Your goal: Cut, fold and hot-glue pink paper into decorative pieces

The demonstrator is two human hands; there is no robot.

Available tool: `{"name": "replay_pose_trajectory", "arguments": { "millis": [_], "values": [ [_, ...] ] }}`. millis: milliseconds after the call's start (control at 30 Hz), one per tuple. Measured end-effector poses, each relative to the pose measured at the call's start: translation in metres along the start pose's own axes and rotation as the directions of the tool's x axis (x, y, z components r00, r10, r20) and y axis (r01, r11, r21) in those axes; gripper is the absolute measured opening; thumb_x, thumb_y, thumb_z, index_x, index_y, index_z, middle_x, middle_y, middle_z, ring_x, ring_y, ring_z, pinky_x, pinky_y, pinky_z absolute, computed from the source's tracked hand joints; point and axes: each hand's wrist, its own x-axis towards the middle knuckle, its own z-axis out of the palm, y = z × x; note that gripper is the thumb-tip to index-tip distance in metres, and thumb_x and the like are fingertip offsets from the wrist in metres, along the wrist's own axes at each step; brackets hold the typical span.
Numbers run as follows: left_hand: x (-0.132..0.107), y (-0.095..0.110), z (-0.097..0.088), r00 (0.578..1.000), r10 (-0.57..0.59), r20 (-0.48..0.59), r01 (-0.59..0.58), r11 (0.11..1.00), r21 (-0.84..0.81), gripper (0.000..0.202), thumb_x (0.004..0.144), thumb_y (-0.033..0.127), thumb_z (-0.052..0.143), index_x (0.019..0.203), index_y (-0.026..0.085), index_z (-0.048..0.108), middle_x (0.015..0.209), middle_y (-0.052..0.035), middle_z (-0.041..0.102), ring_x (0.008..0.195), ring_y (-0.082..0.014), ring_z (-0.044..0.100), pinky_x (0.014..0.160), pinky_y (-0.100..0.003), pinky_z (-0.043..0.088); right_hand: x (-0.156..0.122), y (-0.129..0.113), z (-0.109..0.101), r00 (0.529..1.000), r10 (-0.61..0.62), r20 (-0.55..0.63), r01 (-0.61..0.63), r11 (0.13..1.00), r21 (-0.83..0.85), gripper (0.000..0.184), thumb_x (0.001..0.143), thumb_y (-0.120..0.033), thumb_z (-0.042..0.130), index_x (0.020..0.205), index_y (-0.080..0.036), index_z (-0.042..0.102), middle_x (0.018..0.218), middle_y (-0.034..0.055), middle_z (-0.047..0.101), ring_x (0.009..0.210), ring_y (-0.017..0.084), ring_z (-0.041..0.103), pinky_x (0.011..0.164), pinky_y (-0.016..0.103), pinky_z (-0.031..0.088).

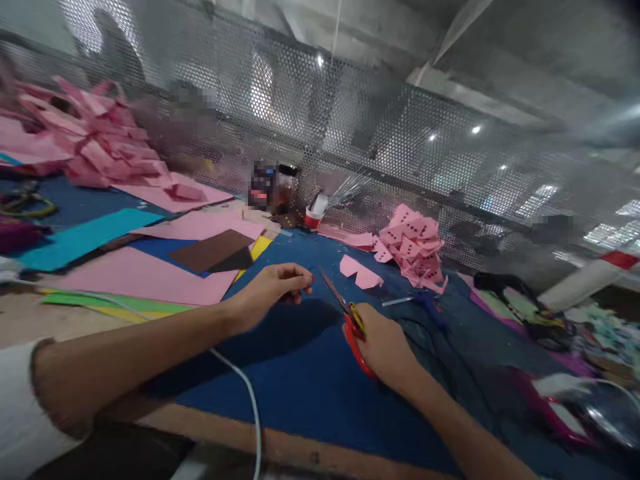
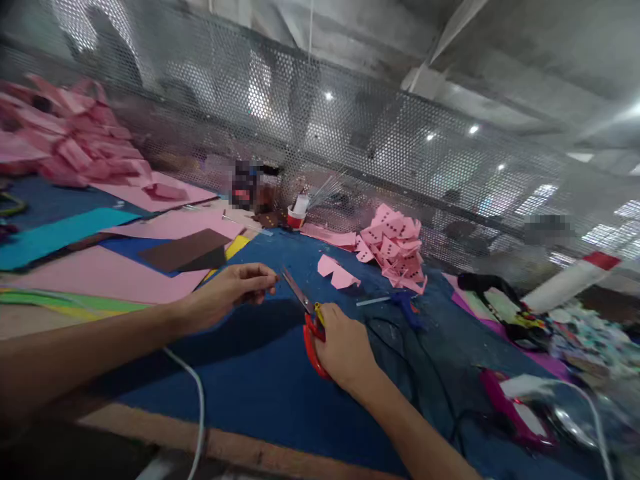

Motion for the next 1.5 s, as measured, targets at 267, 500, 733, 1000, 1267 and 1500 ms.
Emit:
{"name": "replay_pose_trajectory", "arguments": {
  "millis": [267,500,733,1000,1267,1500],
  "values": [
    [-0.0023,0.0003,-0.0015,1.0,0.015,0.019,-0.014,1.0,-0.014,0.026,0.079,0.04,0.071,0.084,0.016,0.062,0.082,-0.0004,0.064,0.063,-0.0085,0.053,0.063,-0.022,0.041,0.0056,-0.0046,0.0007,1.0,-0.014,0.008,0.014,1.0,-0.006,0.016,0.092,-0.036,0.047,0.096,-0.022,0.054,0.085,0.0014,0.064,0.067,0.016,0.058,0.053,0.025,0.02],
    [-0.0012,0.0008,-0.0015,1.0,0.021,0.008,-0.021,0.999,-0.025,0.024,0.079,0.038,0.071,0.082,0.016,0.061,0.081,-0.0005,0.065,0.062,-0.0081,0.053,0.063,-0.022,0.041,0.0043,-0.0055,0.0005,1.0,0.019,0.011,-0.019,1.0,0.006,0.014,0.09,-0.034,0.049,0.091,-0.022,0.054,0.078,0.0007,0.062,0.066,0.016,0.057,0.054,0.026,0.019],
    [-0.0012,-0.0011,-0.0023,1.0,0.01,0.013,-0.01,1.0,-0.014,0.026,0.079,0.038,0.07,0.089,0.015,0.065,0.084,-0.0016,0.066,0.064,-0.0085,0.054,0.063,-0.023,0.042,0.005,-0.0031,0.0035,1.0,-0.013,0.024,0.013,1.0,0.022,0.015,0.09,-0.034,0.049,0.086,-0.021,0.053,0.078,0.0007,0.063,0.065,0.015,0.056,0.057,0.027,0.021],
    [-0.0005,-0.0024,-0.0022,1.0,0.017,0.017,-0.017,1.0,-0.016,0.026,0.078,0.04,0.071,0.086,0.016,0.066,0.083,-0.0013,0.066,0.063,-0.0082,0.054,0.063,-0.022,0.041,0.0026,-0.0047,0.0028,1.0,-0.006,0.027,0.005,1.0,0.021,0.016,0.09,-0.035,0.049,0.082,-0.021,0.052,0.074,0.0,0.063,0.061,0.014,0.053,0.057,0.026,0.02],
    [-0.0008,-0.0033,-0.0023,1.0,0.022,0.014,-0.022,1.0,-0.02,0.026,0.078,0.04,0.071,0.085,0.016,0.066,0.085,-0.0026,0.067,0.064,-0.0088,0.054,0.063,-0.023,0.042,0.0043,-0.0038,0.0057,1.0,-0.004,-0.013,0.003,0.999,-0.04,0.016,0.09,-0.035,0.05,0.087,-0.021,0.054,0.077,0.0011,0.064,0.063,0.015,0.056,0.057,0.027,0.02],
    [0.0,-0.0045,-0.0032,1.0,0.018,0.009,-0.017,1.0,-0.025,0.026,0.078,0.04,0.072,0.087,0.016,0.066,0.087,-0.0025,0.068,0.065,-0.009,0.055,0.064,-0.023,0.042,0.0033,-0.0049,0.0055,1.0,-0.007,-0.027,0.005,0.997,-0.071,0.014,0.089,-0.034,0.05,0.092,-0.021,0.055,0.083,0.0017,0.065,0.065,0.015,0.058,0.057,0.028,0.02]
  ]
}}
